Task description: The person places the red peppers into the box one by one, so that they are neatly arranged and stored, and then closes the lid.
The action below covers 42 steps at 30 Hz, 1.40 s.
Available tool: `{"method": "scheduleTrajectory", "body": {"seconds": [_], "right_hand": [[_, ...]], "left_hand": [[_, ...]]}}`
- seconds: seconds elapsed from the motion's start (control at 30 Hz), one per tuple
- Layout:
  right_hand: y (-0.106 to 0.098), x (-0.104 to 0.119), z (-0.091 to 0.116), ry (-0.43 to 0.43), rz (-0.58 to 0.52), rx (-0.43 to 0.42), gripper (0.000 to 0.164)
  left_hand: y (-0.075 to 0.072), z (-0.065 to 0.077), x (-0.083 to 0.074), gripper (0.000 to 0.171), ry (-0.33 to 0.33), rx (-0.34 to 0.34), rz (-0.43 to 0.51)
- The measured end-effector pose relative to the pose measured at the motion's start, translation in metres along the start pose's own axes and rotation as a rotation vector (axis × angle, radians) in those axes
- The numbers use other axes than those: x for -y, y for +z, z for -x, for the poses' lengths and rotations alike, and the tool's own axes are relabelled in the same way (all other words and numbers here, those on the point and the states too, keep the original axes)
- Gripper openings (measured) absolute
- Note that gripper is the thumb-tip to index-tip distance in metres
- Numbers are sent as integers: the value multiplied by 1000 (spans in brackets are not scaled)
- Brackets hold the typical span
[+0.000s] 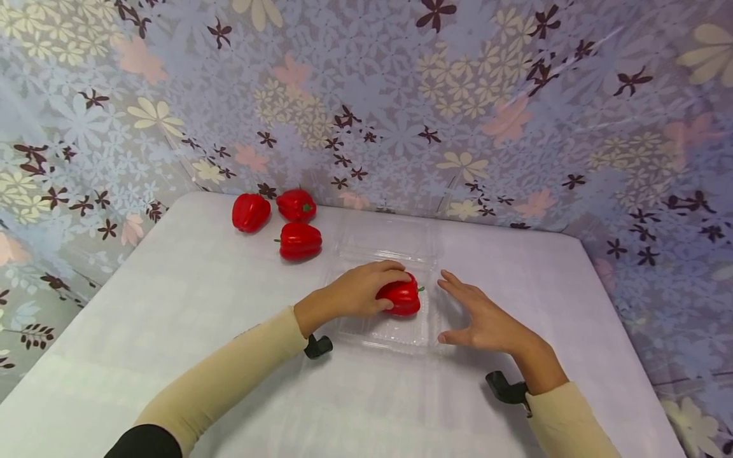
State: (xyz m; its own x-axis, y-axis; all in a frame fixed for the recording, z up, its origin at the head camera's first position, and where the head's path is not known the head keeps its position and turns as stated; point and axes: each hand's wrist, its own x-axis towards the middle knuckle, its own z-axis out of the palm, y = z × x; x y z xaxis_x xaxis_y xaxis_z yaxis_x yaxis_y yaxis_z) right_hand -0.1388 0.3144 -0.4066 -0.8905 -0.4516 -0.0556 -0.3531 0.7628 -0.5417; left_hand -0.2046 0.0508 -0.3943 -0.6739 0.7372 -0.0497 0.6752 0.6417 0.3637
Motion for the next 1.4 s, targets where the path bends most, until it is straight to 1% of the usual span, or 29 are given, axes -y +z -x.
{"method": "scheduleTrajectory", "body": {"seconds": [0.23, 0.47, 0.57, 0.73, 0.9, 1.0, 1.13, 1.4], "right_hand": [[-3, -4, 6, -5, -18, -14, 93], [-4, -4, 5, -5, -14, -14, 93], [-5, -3, 4, 5, -7, -10, 93], [-5, -4, 3, -15, -10, -13, 94], [1, -3, -2, -47, -40, -1, 92], [4, -2, -4, -64, -38, 2, 91], [2, -1, -4, -64, -22, -8, 92], [0, -3, 1, -37, -35, -16, 92]], "left_hand": [[3, -8, -3, 56, 51, -24, -30], [5, -7, -4, 55, 31, -59, -33], [5, -7, -4, 54, 38, -74, -34], [5, -9, -4, 54, 43, -95, -39], [15, -4, 0, 54, 21, -121, -28], [20, -1, 2, 54, 16, -142, -8], [20, -2, 1, 53, 26, -161, 0], [18, -5, -3, 52, 58, -173, -35]]}}
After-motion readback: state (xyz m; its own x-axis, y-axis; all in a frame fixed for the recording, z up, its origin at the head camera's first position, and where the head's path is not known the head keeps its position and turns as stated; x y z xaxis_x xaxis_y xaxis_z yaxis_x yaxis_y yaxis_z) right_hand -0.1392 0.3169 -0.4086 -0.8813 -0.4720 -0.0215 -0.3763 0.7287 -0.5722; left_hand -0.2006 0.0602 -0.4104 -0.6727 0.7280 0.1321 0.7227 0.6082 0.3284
